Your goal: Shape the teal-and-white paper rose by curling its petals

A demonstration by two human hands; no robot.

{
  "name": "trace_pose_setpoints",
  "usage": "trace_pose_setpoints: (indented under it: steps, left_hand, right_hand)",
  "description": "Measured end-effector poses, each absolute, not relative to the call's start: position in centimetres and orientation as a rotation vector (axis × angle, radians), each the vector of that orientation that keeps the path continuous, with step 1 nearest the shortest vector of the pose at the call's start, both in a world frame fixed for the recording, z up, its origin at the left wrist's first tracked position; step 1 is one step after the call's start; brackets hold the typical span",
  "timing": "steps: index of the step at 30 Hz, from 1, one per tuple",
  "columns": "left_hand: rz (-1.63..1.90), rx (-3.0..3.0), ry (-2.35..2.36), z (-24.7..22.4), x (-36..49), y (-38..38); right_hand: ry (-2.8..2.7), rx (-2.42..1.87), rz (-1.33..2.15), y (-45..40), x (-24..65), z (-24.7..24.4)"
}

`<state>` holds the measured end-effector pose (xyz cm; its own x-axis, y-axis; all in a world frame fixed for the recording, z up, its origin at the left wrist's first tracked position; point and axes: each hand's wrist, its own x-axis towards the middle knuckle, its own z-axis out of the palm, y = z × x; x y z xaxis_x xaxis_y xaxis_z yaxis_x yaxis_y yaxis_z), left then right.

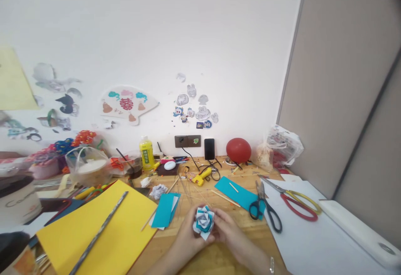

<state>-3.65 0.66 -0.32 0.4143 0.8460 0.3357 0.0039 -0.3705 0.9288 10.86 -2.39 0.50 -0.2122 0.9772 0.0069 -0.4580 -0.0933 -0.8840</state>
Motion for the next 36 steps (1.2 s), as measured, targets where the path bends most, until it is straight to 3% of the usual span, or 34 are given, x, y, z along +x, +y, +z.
trace_pose_setpoints:
  steps: [36]
  left_hand:
    - [1.229, 1.787, 0.733, 1.8, -3.4, -0.7]
  right_hand:
    - [-0.861, -0.571, 1.842, -3.2, 9.9, 0.1]
